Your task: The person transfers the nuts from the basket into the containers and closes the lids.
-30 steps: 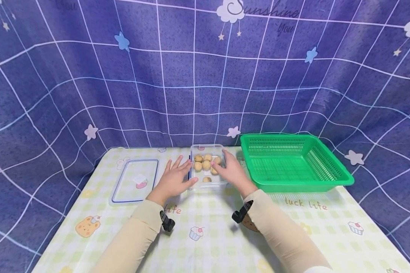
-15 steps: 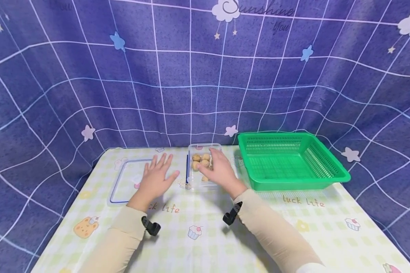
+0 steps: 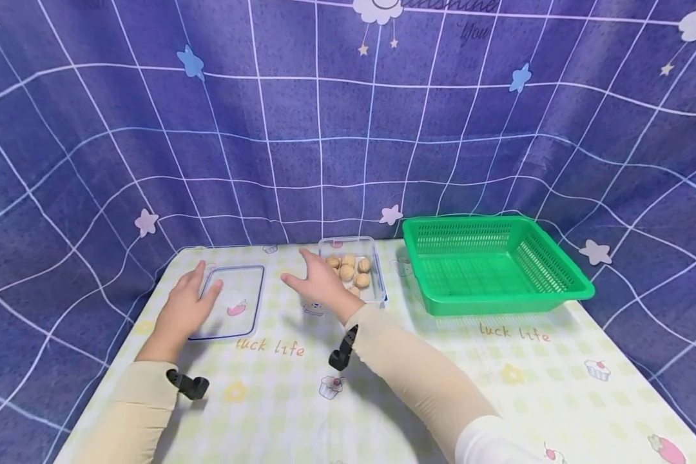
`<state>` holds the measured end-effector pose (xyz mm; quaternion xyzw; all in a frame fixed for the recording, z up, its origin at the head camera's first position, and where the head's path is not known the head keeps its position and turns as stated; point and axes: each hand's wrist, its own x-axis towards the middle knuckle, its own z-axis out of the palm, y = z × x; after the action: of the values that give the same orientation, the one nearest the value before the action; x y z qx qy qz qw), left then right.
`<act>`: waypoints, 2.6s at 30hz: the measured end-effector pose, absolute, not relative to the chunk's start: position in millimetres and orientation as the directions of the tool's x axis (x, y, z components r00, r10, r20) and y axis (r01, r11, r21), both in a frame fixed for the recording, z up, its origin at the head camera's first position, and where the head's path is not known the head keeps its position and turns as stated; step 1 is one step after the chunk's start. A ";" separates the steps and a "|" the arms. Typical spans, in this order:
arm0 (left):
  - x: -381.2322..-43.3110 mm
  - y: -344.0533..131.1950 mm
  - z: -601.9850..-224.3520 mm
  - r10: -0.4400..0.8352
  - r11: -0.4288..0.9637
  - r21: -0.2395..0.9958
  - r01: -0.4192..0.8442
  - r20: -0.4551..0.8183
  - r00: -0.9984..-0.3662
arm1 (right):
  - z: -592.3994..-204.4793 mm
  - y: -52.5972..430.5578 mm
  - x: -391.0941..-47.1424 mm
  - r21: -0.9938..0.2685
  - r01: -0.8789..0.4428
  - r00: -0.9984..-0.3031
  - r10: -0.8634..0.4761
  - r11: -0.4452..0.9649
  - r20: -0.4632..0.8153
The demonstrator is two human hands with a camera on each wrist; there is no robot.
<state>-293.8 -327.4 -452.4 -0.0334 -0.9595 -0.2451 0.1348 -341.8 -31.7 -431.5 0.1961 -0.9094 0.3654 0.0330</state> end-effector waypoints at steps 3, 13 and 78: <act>-295.2 -342.2 -453.0 -0.057 0.847 0.529 0.052 0.187 -0.981 | -435.7 -52.2 -344.4 -0.710 -0.341 -0.930 -0.333 0.616 0.158; -304.5 -361.5 -460.8 -0.131 0.645 0.749 -0.148 -0.082 -0.988 | -452.0 -100.5 -348.4 -0.847 -0.137 -0.959 -0.283 0.514 -0.016; -339.7 -254.0 -385.4 0.135 0.021 0.986 -0.164 -0.166 -0.977 | -380.2 39.5 -377.5 -0.960 0.216 -0.945 -0.210 0.176 -0.251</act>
<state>-339.7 -254.0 -385.4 0.0104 -0.7065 -0.6995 -0.1069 -377.5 39.5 -380.2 -0.0020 -0.7485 0.6420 -0.1661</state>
